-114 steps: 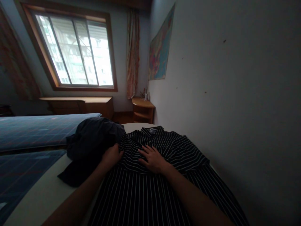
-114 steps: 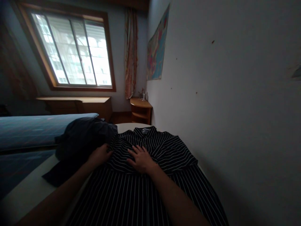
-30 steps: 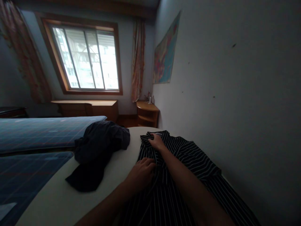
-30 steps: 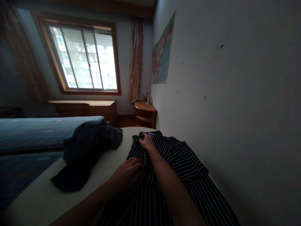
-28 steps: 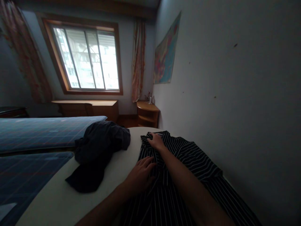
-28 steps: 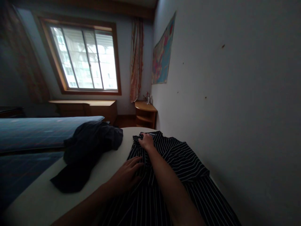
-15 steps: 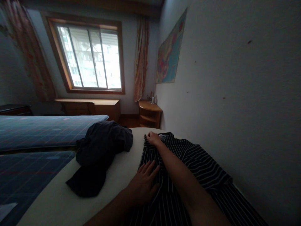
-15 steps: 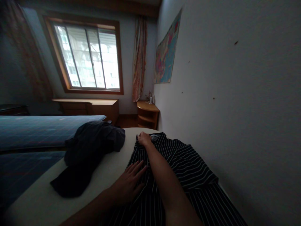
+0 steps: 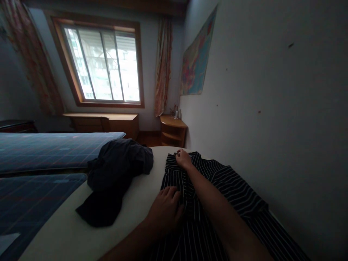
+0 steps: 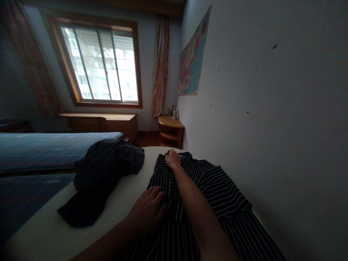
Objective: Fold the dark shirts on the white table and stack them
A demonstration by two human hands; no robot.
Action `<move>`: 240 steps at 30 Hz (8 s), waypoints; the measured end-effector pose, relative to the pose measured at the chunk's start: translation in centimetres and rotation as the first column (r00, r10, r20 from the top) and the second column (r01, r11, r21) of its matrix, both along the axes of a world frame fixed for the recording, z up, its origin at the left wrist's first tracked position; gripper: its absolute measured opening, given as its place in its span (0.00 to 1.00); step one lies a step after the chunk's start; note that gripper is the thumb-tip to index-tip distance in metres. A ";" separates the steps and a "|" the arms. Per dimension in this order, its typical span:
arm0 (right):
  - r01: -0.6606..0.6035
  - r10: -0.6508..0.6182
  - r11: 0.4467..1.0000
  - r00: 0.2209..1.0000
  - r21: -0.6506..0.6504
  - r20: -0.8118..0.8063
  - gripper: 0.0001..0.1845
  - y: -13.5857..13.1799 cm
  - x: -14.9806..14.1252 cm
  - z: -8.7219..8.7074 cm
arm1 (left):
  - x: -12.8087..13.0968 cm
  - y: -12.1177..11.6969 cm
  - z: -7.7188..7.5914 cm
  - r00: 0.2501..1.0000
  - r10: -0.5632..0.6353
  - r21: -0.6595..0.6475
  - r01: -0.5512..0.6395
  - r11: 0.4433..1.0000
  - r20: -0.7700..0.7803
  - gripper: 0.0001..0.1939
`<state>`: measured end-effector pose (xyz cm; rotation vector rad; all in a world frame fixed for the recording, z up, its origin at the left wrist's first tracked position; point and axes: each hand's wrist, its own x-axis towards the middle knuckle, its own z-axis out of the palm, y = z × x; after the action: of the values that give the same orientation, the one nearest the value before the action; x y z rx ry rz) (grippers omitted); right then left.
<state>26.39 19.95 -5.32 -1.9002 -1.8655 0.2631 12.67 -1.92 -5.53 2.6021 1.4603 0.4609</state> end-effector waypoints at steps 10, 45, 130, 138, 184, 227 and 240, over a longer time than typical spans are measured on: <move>-0.039 0.045 0.986 0.999 -0.163 0.031 0.23 -3.6 4.0 -0.2 | 2.6 -4.2 2.9 0.964 0.061 -0.313 -0.143 0.939 -0.257 0.19; -0.337 0.328 0.941 0.931 -0.032 -0.161 0.21 -7.6 4.5 -1.1 | 2.3 -6.2 3.4 0.962 -0.270 -0.497 0.220 0.840 -0.030 0.28; 0.321 -0.307 0.945 0.939 -0.069 0.157 0.21 -13.2 17.9 1.6 | 4.8 9.2 -3.6 0.996 -0.040 -0.042 0.037 0.998 -0.074 0.33; 0.064 -0.090 0.993 0.951 0.095 0.297 0.22 -15.0 12.7 3.2 | 4.8 9.3 -3.6 0.998 -0.063 -0.059 0.061 0.996 -0.031 0.32; -0.343 0.354 0.906 0.935 -0.249 0.001 0.27 -22.2 7.6 2.3 | 7.2 19.2 -2.4 0.902 0.332 -0.156 -0.299 0.941 0.275 0.31; 0.226 -0.218 0.974 0.950 -0.008 0.225 0.16 0.8 11.7 -1.6 | 6.8 13.9 -3.8 0.982 0.093 -0.041 -0.087 0.995 0.167 0.29; 0.233 -0.234 0.972 0.968 0.020 0.091 0.15 3.6 13.9 -0.3 | 6.7 14.6 -4.6 0.962 0.075 -0.060 -0.062 0.996 0.263 0.37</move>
<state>40.27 23.57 -5.63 -2.1344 -1.6743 0.0905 19.33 12.71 -10.13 2.3466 1.4529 0.7378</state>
